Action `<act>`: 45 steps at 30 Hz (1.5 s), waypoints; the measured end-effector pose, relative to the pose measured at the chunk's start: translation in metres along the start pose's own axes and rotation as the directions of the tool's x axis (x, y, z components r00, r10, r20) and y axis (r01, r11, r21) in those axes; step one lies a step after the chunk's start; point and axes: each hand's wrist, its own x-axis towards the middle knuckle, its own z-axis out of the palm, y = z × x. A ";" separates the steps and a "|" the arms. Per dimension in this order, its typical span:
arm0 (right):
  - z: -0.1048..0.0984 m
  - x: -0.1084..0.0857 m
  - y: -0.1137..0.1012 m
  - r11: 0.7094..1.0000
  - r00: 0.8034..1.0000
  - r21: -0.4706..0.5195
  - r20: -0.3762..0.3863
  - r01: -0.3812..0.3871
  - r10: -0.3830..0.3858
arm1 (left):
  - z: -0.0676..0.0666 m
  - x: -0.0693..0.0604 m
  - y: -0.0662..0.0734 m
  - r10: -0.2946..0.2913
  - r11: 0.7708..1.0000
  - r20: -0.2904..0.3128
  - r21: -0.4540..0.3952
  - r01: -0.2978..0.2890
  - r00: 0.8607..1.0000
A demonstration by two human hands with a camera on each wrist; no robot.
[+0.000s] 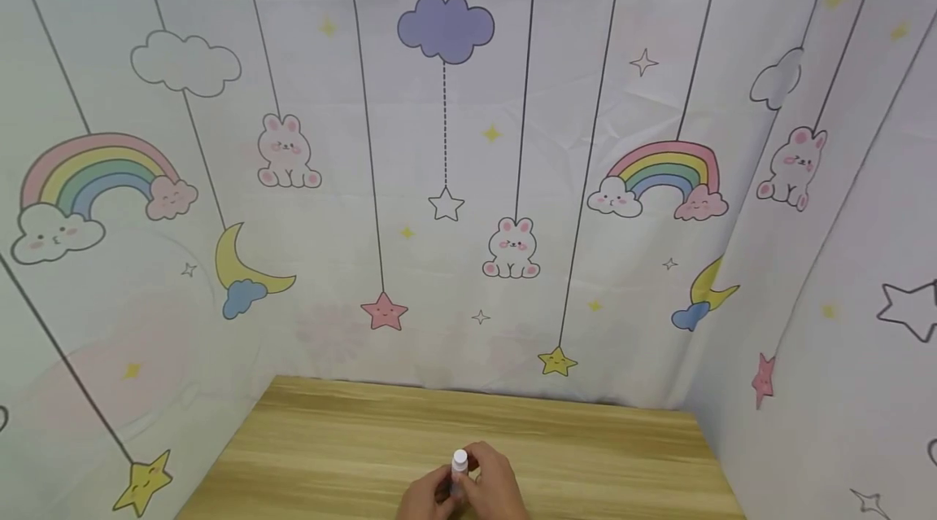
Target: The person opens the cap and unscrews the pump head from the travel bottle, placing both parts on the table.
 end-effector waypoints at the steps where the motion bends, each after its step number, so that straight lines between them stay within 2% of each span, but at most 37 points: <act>1: 0.000 0.000 0.000 1.000 1.000 -0.001 -0.003 0.007 -0.007 | 0.000 0.000 0.000 -0.004 1.000 -0.001 0.001 0.004 1.000; 7: 0.001 0.000 0.002 0.997 0.997 -0.043 -0.035 0.065 -0.066 | 0.002 0.002 0.001 -0.029 1.000 -0.008 -0.005 0.029 1.000; 10: 0.001 0.000 0.002 0.994 0.995 -0.065 -0.039 0.086 -0.089 | 0.003 0.003 0.001 -0.023 1.000 -0.020 -0.006 0.023 1.000; 15: -0.002 0.001 0.000 0.993 0.997 -0.095 -0.022 0.066 -0.068 | 0.006 0.006 0.000 -0.016 1.000 -0.035 -0.004 0.016 0.999; 18: -0.001 0.002 -0.002 0.994 0.999 -0.102 -0.031 0.027 -0.030 | 0.005 0.007 0.001 -0.018 1.000 -0.027 0.006 0.018 0.999; 22: 0.000 0.004 -0.006 0.994 0.998 -0.105 -0.052 -0.030 0.025 | 0.004 0.007 0.002 -0.041 0.998 -0.016 0.054 0.042 0.999; 26: 0.001 0.005 -0.010 0.992 0.997 -0.115 -0.061 -0.057 0.050 | 0.005 0.007 0.002 -0.054 0.993 -0.040 0.104 0.058 0.998; 30: 0.001 0.007 -0.012 0.989 0.995 -0.125 -0.066 -0.076 0.068 | 0.005 0.008 0.002 -0.036 0.991 -0.058 0.127 0.044 0.998; 38: 0.004 0.007 -0.008 0.990 0.994 -0.124 -0.095 -0.063 0.051 | 0.004 0.008 0.000 -0.024 0.991 -0.048 0.133 0.030 0.999; 45: 0.002 0.008 -0.007 0.996 0.993 -0.043 -0.091 -0.084 0.080 | 0.003 0.008 0.002 -0.035 0.993 -0.037 0.109 0.039 0.999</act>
